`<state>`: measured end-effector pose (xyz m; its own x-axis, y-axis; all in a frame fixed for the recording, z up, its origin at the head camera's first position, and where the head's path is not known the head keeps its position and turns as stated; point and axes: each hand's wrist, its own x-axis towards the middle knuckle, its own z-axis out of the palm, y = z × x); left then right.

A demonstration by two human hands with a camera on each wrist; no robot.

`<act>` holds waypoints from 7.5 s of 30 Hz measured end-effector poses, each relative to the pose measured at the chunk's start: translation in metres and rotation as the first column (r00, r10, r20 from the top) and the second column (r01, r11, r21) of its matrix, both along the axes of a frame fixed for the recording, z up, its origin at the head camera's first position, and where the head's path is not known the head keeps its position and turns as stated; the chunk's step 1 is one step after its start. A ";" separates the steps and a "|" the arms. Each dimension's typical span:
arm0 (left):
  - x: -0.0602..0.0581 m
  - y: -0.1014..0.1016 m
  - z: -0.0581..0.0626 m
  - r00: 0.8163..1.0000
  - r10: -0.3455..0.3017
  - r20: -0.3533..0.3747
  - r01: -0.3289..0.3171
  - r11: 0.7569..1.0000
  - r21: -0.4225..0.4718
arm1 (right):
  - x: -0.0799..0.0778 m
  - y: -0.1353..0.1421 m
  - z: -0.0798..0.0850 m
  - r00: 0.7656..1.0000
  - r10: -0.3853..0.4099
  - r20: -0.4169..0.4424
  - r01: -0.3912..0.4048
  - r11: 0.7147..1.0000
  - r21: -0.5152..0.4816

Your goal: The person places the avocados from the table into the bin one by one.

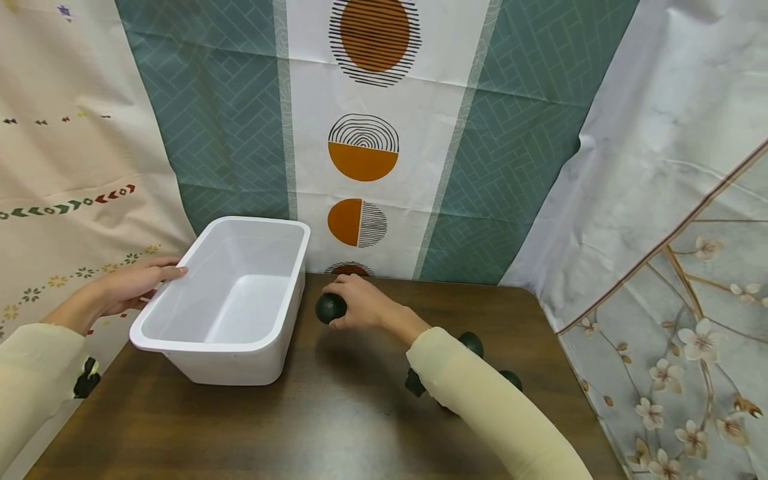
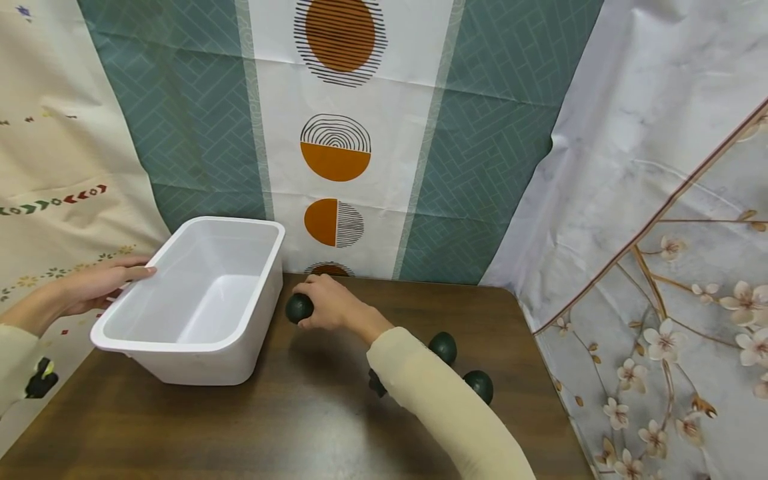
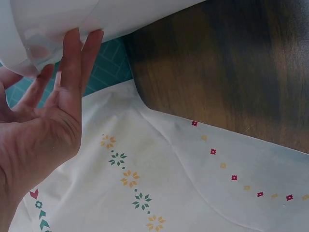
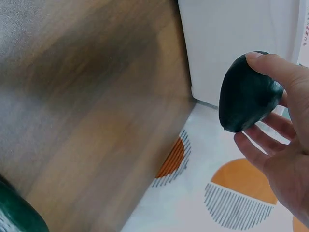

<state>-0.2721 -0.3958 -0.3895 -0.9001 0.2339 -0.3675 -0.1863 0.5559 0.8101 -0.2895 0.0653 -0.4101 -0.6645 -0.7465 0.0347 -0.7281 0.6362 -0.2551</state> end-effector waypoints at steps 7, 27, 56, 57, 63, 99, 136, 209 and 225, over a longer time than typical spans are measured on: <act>0.000 0.001 0.000 1.000 0.000 0.001 0.000 1.000 0.011 | -0.003 0.000 0.013 0.999 -0.015 -0.040 0.015 1.000 -0.012; 0.000 -0.001 0.001 1.000 -0.006 -0.006 0.006 1.000 0.006 | -0.008 -0.012 0.042 0.995 0.024 -0.097 -0.029 0.998 -0.056; -0.002 -0.001 0.001 1.000 -0.011 -0.005 0.011 1.000 -0.004 | 0.007 -0.047 0.070 0.978 0.088 -0.191 -0.095 0.995 -0.028; -0.003 -0.002 0.001 1.000 -0.009 -0.006 0.009 1.000 0.002 | 0.008 -0.048 0.070 0.977 0.089 -0.194 -0.097 0.995 -0.030; -0.004 -0.002 0.000 1.000 -0.001 -0.005 0.001 1.000 0.020 | 0.012 -0.056 0.070 0.972 0.095 -0.217 -0.105 0.994 -0.036; -0.003 0.000 0.001 1.000 0.002 -0.004 -0.002 1.000 0.017 | 0.020 -0.086 0.059 0.971 0.139 -0.193 -0.157 0.984 -0.079; 0.000 0.000 -0.001 1.000 0.007 -0.009 -0.007 1.000 0.010 | 0.019 -0.086 0.085 0.923 0.078 0.378 0.240 0.651 -0.720; 0.001 0.003 0.002 1.000 0.011 -0.003 -0.011 1.000 0.012 | 0.017 -0.068 0.061 0.786 0.214 0.580 0.383 0.569 -0.728; -0.001 0.002 0.001 1.000 0.008 -0.002 -0.008 1.000 0.002 | 0.020 -0.031 0.059 0.872 0.127 0.472 0.276 0.670 -0.689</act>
